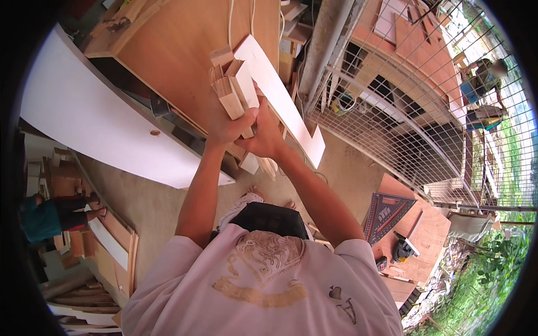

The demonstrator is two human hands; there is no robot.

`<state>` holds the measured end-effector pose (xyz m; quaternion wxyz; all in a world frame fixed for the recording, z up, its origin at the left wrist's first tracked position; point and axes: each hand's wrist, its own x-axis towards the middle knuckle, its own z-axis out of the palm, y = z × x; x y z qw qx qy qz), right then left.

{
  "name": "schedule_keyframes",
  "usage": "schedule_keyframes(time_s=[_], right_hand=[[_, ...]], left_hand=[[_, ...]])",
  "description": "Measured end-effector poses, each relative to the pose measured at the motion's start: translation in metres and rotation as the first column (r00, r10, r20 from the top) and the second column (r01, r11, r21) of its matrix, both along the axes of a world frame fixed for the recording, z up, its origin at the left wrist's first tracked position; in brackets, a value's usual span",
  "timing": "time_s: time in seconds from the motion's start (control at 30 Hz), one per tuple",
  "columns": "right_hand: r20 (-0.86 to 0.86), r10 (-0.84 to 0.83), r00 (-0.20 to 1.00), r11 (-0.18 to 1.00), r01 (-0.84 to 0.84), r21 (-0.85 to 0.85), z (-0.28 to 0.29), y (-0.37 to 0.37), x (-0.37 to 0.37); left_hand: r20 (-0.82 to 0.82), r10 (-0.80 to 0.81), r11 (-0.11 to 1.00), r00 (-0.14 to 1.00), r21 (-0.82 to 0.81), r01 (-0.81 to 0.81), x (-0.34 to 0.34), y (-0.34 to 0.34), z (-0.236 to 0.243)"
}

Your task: The person measures a blue board with a tape measure, then moves to a table saw to adjust the fence and measure the blade position. They handle several white wooden strips, placing them on a workbench and using a circular saw and speed square.

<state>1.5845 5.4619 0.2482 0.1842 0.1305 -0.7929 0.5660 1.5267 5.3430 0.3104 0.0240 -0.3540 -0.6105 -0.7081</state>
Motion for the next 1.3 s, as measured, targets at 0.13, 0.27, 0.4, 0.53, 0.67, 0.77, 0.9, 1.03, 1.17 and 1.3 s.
schedule_keyframes(time_s=[0.13, 0.27, 0.4, 0.53, 0.67, 0.77, 0.9, 1.03, 1.17, 1.3], right_hand=[[-0.019, -0.051, 0.999, 0.994, 0.053, 0.1, 0.011, -0.022, -0.038], [0.053, -0.119, 0.992, 0.981, 0.109, 0.161, 0.007, -0.023, -0.065], [0.221, -0.185, 0.958, 0.96, 0.128, 0.248, 0.016, -0.031, -0.074], [0.223, -0.203, 0.954, 0.964, 0.155, 0.215, 0.012, -0.023, -0.073], [0.174, -0.144, 0.974, 0.988, 0.133, 0.077, -0.001, -0.022, -0.07], [0.123, -0.175, 0.977, 0.982, 0.165, 0.086, -0.013, -0.012, -0.077], [0.142, -0.25, 0.958, 0.964, 0.234, 0.124, -0.008, -0.015, -0.087], [0.151, -0.271, 0.951, 0.961, 0.26, 0.09, -0.012, -0.004, -0.097], [0.208, -0.176, 0.962, 0.965, 0.21, -0.157, 0.004, -0.006, -0.106], [0.245, -0.251, 0.936, 0.909, 0.315, -0.273, 0.008, -0.001, -0.111]], left_hand=[[-0.05, 0.209, 0.934, 0.977, -0.286, -0.214, -0.025, -0.032, 0.014], [-0.265, 0.379, 0.689, 0.887, -0.559, -0.461, 0.014, -0.039, 0.022], [-0.151, 0.422, 0.531, 0.894, -0.759, -0.378, 0.03, -0.075, 0.01], [-0.168, 0.384, 0.54, 0.908, -0.757, -0.369, 0.034, -0.111, -0.011], [0.023, 0.402, 0.584, 0.915, -0.776, -0.237, 0.036, -0.141, -0.029], [0.051, 0.343, 0.613, 0.938, -0.768, -0.183, 0.035, -0.156, -0.044], [0.099, 0.311, 0.582, 0.945, -0.806, -0.107, 0.041, -0.179, -0.051], [0.13, 0.276, 0.591, 0.952, -0.804, -0.062, 0.043, -0.196, -0.057], [0.159, 0.293, 0.597, 0.943, -0.8, -0.051, 0.045, -0.217, -0.064], [0.182, 0.333, 0.597, 0.925, -0.801, -0.057, 0.048, -0.235, -0.073]])
